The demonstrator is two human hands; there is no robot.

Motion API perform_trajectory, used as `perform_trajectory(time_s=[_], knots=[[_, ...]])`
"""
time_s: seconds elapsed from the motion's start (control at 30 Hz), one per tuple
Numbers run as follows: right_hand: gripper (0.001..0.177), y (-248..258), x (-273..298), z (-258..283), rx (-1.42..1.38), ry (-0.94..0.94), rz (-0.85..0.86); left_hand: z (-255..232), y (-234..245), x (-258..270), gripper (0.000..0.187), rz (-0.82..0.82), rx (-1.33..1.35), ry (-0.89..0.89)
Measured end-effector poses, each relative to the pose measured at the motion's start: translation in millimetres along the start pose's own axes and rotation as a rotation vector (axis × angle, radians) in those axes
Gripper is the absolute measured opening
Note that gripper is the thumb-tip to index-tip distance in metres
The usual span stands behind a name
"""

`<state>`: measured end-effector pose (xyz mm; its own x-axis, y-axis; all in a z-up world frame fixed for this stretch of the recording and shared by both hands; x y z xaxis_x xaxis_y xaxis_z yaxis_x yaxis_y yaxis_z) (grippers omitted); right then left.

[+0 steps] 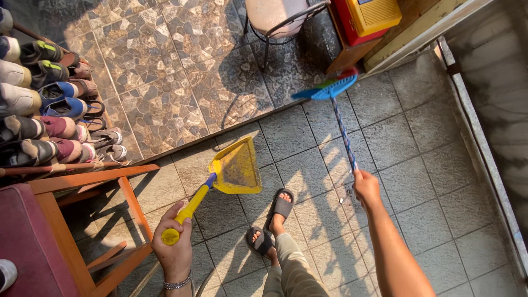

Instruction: The person sweeps debris from a tiled balcony and a concrete driveway into a dustpan using a small broom, including sweeping under and around a parked motorcycle and moving through an open gate.

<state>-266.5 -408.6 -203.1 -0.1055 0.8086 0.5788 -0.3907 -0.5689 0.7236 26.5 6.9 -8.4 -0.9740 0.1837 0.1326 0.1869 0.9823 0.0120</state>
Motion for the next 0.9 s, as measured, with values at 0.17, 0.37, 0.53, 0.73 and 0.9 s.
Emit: perform_trajectory(time_s=[0.17, 0.37, 0.53, 0.73, 0.9], knots=[[0.031, -16, -91, 51, -0.365, -0.192, 0.234, 11, -23, -1, 0.024, 0.08, -0.035, -0.003], [0.031, 16, -37, 17, -0.074, -0.08, 0.03, 17, -62, -14, 0.023, 0.139, 0.065, -0.013], [0.03, 17, -68, 43, -0.22, -0.119, 0.115, 19, -120, -37, 0.024, 0.256, 0.058, -0.045], [0.028, 12, -91, 32, -0.369, -0.377, 0.254, 39, -204, -51, 0.022, 0.354, 0.105, -0.089], [0.03, 30, -37, 19, -0.297, -0.261, 0.108, 32, -251, -59, 0.019, 0.435, 0.128, -0.087]])
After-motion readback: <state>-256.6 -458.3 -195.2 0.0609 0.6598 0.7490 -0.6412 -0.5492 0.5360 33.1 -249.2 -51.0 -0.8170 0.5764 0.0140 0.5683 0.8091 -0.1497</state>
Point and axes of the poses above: each hand's wrist, its own x-axis away from the middle knuckle, its own y-axis out of the back of the hand, z = x × y, the point moved 2 cm from there along -x, towards the middle knuckle, and after that the axes turned 15 degrees about x, right-handed, at the moved point
